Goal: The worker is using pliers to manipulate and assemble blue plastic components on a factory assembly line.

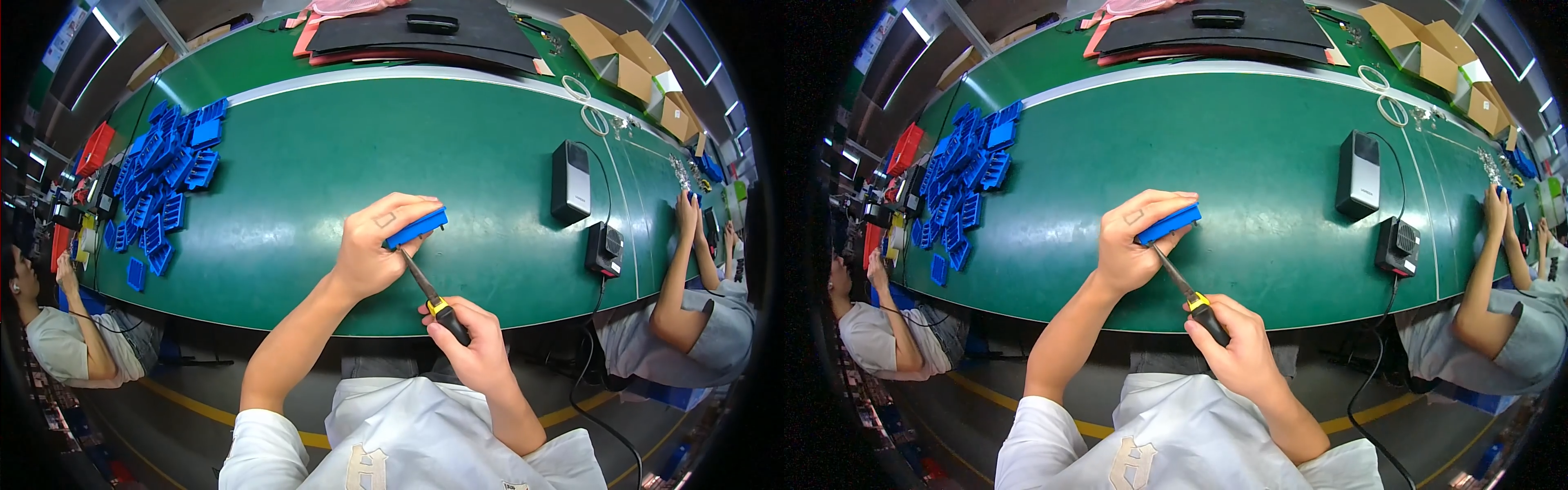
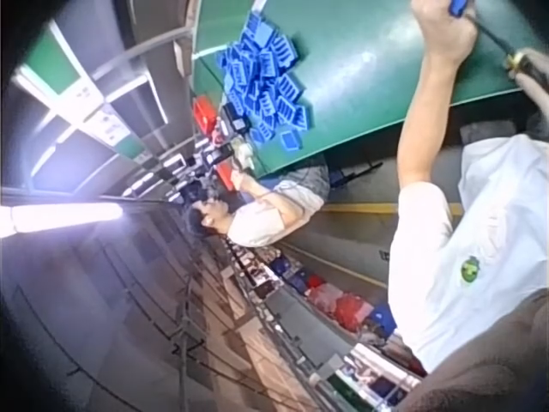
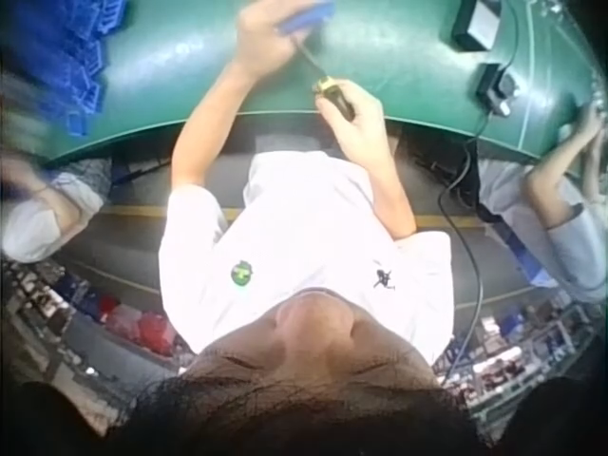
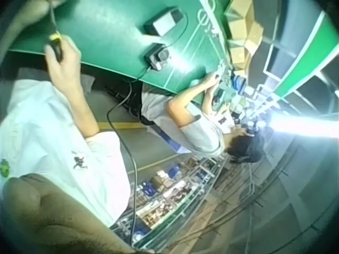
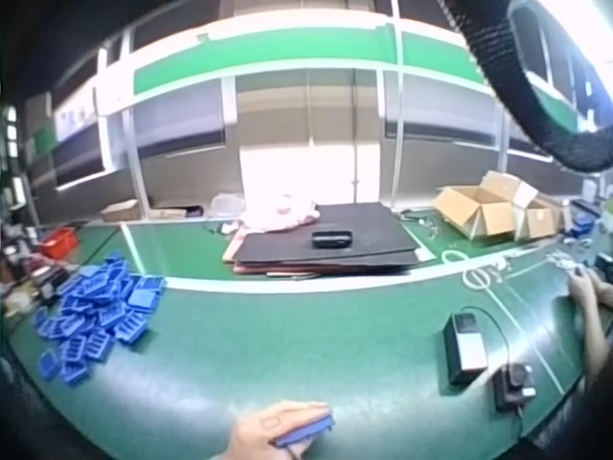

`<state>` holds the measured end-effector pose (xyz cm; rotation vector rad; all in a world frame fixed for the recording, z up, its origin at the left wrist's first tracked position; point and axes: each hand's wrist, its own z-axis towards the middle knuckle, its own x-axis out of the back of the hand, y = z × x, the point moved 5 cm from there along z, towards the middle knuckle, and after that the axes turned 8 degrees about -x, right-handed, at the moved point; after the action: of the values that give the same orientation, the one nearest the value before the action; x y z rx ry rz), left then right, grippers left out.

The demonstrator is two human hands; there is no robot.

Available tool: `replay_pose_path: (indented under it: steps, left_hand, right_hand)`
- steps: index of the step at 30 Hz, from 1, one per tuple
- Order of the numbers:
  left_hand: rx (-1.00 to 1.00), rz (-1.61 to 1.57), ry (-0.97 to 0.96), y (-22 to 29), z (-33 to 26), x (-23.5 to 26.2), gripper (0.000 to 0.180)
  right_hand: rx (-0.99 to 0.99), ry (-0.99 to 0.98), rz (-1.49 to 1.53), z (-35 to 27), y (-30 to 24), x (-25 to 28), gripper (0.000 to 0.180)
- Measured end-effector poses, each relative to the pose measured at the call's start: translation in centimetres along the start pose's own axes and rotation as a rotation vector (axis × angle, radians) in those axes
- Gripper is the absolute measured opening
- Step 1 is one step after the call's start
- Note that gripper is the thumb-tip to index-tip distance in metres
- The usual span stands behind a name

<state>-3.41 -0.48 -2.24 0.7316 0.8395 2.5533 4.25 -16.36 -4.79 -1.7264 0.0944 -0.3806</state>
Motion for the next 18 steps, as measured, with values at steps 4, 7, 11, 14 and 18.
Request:
replay_pose_path:
  steps: [4, 7, 11, 14, 18]
  left_hand:
    - [-0.028, -0.008, -0.002, 0.06, 0.05, -0.03, 0.030]
    - [-0.046, 0.000, -0.007, 0.05, 0.00, 0.00, 0.030]
    - [-0.062, 0.009, -0.013, 0.13, 0.04, 0.03, 0.030]
    - [-0.048, -0.007, -0.031, 0.12, 0.10, -0.04, 0.030]
    - [-0.031, -0.018, -0.075, 0.01, -0.03, 0.13, 0.031]
  right_hand:
    - [0.016, 0.030, -0.007, 0.06, -0.12, -0.03, 0.012]
    - [0.017, 0.029, -0.028, 0.13, -0.38, -0.03, 0.011]
    - [0.032, 0.022, -0.022, 0.16, -0.35, -0.06, 0.008]
    - [0.048, 0.032, -0.015, 0.17, -0.26, 0.11, 0.006]
    - [0.010, 0.001, -0.018, 0.24, -0.26, 0.26, 0.014]
